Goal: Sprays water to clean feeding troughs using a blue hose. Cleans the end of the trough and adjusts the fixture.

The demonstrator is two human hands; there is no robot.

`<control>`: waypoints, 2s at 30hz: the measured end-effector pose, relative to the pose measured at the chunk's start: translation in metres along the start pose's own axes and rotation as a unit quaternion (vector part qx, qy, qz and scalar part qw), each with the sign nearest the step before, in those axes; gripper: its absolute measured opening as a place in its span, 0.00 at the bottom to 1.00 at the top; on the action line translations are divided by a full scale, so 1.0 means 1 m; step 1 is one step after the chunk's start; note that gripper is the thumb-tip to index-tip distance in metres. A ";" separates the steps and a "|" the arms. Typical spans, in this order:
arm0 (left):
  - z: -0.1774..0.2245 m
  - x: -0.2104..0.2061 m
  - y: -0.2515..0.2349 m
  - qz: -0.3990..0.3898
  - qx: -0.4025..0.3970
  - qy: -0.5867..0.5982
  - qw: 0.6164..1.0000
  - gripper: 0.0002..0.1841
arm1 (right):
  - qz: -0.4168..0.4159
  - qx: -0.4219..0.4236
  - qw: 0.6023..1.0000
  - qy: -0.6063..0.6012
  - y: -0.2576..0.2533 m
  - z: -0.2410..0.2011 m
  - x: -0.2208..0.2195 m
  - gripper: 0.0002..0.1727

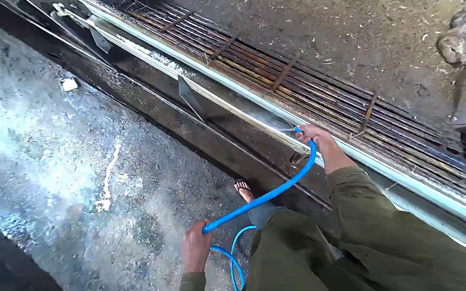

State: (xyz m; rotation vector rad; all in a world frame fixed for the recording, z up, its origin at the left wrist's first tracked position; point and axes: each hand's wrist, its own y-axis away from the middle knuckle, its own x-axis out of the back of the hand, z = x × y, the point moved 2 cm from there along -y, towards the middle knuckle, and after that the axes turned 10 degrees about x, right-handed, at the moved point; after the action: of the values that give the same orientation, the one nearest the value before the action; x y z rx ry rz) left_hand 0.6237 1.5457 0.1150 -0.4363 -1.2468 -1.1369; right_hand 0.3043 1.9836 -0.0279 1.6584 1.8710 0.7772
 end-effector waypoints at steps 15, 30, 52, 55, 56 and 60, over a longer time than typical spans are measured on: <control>-0.099 0.074 -0.081 0.077 0.072 0.005 0.994 0.06 | -0.087 0.036 0.995 0.040 -0.079 -0.134 -0.202 0.17; -0.014 0.077 -0.152 -0.304 0.032 -0.156 0.939 0.16 | 0.131 -0.148 0.930 0.309 -0.017 -0.078 -0.100 0.22; -0.116 0.168 -0.378 -0.393 0.097 -0.200 0.892 0.17 | 0.190 -0.087 0.964 0.166 -0.192 -0.174 -0.299 0.30; -0.125 0.176 -0.406 -0.400 0.102 -0.206 0.887 0.17 | 0.193 -0.086 0.966 0.149 -0.205 -0.185 -0.319 0.28; -0.127 0.179 -0.415 -0.404 0.098 -0.208 0.885 0.17 | 0.172 -0.087 0.968 0.162 -0.210 -0.189 -0.327 0.28; -0.134 0.190 -0.445 -0.401 0.080 -0.201 0.890 0.16 | 0.114 -0.084 0.966 0.216 -0.225 -0.211 -0.357 0.28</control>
State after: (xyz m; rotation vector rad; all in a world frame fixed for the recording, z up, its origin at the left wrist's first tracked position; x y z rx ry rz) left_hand 0.2948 1.1664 0.1079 0.0012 -1.9695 -1.6646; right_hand 0.0402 1.5927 -0.0378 1.7130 1.8393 1.4513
